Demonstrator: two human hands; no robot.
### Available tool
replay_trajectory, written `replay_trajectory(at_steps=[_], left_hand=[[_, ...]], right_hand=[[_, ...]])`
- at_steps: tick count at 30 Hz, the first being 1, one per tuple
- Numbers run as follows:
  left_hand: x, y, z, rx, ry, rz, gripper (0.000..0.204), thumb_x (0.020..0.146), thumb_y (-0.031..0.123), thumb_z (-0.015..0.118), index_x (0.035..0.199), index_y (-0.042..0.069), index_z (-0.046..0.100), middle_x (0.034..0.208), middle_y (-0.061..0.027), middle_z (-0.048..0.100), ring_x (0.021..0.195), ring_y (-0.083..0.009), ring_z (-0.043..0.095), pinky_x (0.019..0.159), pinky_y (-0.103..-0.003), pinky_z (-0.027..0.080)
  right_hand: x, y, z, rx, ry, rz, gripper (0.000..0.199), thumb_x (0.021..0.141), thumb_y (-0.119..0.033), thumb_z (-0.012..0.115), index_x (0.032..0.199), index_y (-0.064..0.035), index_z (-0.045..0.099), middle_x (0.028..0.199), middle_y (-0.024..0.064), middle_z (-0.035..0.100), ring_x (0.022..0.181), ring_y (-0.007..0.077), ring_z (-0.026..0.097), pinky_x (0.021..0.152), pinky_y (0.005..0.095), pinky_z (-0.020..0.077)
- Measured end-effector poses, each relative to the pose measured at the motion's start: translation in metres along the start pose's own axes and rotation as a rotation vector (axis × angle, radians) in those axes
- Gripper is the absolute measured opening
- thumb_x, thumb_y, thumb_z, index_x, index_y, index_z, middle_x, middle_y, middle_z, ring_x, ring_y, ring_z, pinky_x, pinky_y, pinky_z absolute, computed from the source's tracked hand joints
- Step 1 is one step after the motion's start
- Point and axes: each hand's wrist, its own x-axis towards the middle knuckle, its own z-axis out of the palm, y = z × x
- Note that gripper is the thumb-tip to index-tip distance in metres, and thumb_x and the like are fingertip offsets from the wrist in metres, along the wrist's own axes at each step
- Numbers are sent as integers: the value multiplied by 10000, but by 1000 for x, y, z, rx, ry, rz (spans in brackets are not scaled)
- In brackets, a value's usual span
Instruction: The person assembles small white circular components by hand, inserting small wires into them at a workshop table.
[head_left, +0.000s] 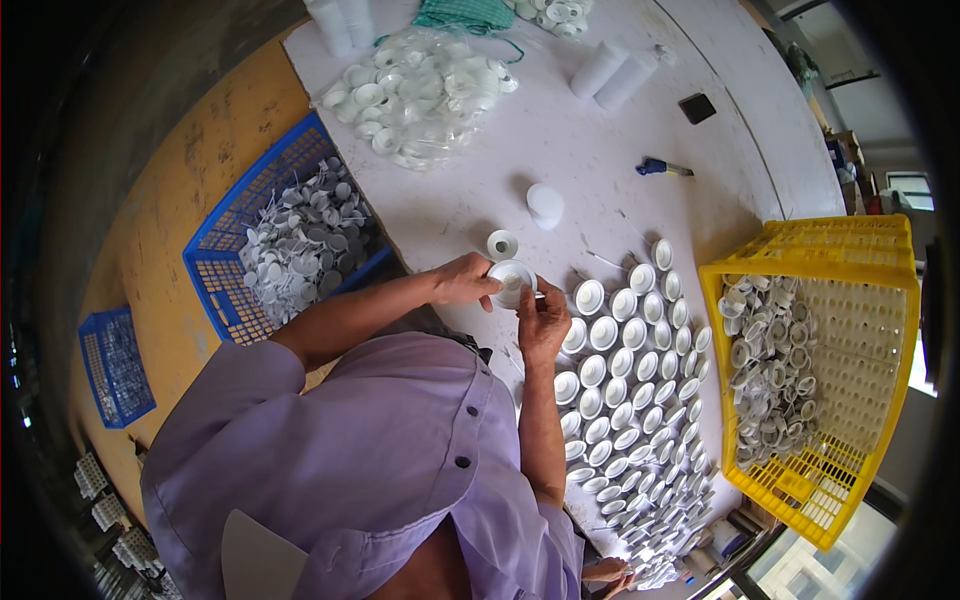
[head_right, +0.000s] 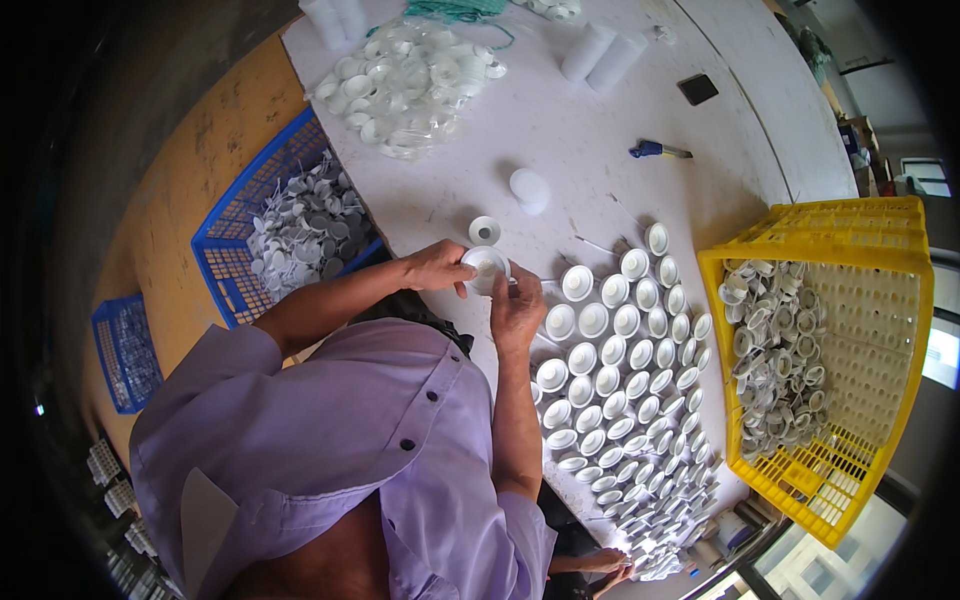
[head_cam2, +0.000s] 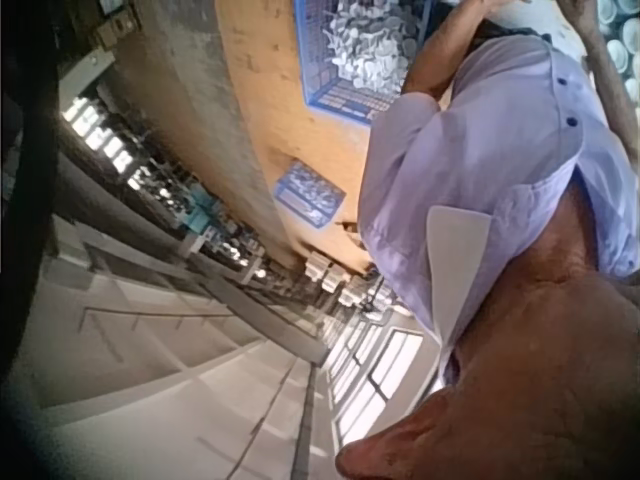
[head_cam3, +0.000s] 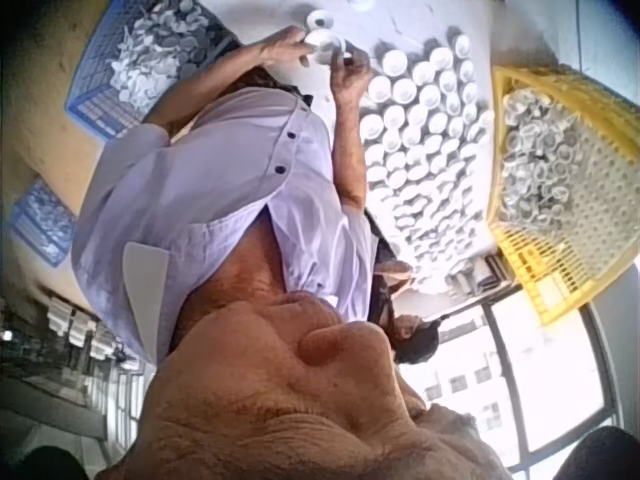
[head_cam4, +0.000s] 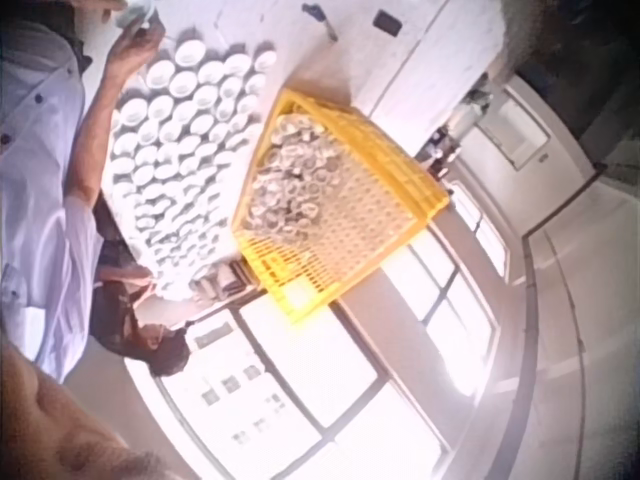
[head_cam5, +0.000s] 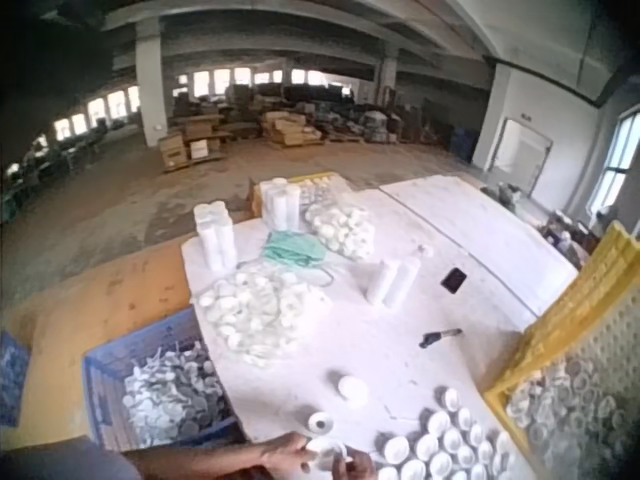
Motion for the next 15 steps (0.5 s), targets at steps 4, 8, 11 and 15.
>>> replay_trajectory(at_steps=[4,8,11,15], left_hand=[[27,-7,4,-65,-60,-63,277,888,119,512,1085,-75,536,966,-126,616,779,-172,667,566,-256,519],[52,14,19,76,-53,-180,304,891,169,553,1031,-101,549,950,-144,629,848,-206,677,570,-258,537],[78,24,28,158,-9,-131,328,857,198,607,978,-106,586,905,-165,648,811,-225,680,594,-277,567],[114,33,40,160,39,-87,337,838,229,635,917,-98,615,845,-164,660,785,-205,682,592,-277,566]], right_hand=[[7,22,-12,25,19,-28,223,823,-107,652,1001,25,645,818,105,625,619,122,585,570,254,468],[24,36,-35,-23,107,38,260,840,-154,659,1022,30,635,651,68,634,545,84,568,517,229,458],[40,37,-53,38,137,223,273,846,-163,652,1050,18,648,697,61,647,561,91,582,506,230,461],[66,48,-82,97,81,202,402,821,-194,690,1147,21,595,882,107,669,608,120,606,544,261,518]])
